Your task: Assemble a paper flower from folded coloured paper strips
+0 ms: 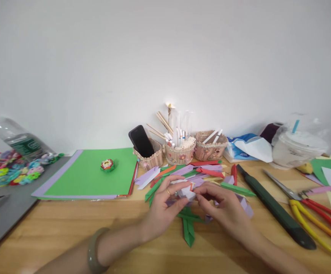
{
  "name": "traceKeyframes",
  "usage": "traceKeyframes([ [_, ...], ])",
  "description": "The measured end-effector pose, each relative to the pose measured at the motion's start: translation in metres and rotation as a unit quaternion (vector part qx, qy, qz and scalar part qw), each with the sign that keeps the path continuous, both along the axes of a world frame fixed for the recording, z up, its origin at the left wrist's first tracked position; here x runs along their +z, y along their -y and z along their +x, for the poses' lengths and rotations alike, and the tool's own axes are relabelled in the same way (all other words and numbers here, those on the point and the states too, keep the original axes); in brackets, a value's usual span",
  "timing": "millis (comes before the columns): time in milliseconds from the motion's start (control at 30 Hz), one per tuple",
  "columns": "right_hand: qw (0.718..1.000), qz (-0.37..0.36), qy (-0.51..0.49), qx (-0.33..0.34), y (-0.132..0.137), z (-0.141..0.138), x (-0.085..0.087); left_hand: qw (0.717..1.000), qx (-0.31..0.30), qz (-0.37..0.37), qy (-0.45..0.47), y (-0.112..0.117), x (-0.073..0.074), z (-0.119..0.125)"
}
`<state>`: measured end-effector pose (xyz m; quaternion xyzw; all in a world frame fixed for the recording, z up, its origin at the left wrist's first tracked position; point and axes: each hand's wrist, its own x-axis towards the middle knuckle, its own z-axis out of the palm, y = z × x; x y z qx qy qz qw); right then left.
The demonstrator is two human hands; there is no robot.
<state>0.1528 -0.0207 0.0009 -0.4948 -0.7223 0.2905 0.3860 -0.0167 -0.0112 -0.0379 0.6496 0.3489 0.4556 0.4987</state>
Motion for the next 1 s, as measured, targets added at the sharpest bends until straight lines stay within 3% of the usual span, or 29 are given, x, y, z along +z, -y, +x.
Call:
traceKeyframes([
  [267, 0.995, 0.094, 0.043, -0.006, 0.001, -0.002, -0.006, 0.998, 0.020, 0.044, -0.040, -0.002, -0.001, -0.001],
  [500, 0.995, 0.097, 0.034, 0.006, -0.001, 0.001, -0.007, 0.996, 0.027, 0.068, -0.045, -0.003, -0.005, -0.001],
  [767, 0.990, 0.123, 0.062, -0.031, 0.001, -0.002, -0.016, 0.983, 0.060, 0.143, -0.100, -0.003, -0.004, -0.002],
  [900, 0.994, 0.104, 0.034, -0.027, 0.004, 0.000, -0.016, 0.980, 0.067, 0.155, -0.108, -0.003, -0.004, -0.002],
  [1000, 1.000, 0.023, -0.008, -0.002, 0.002, 0.002, -0.012, 0.981, 0.058, 0.152, -0.104, -0.002, -0.004, -0.003],
])
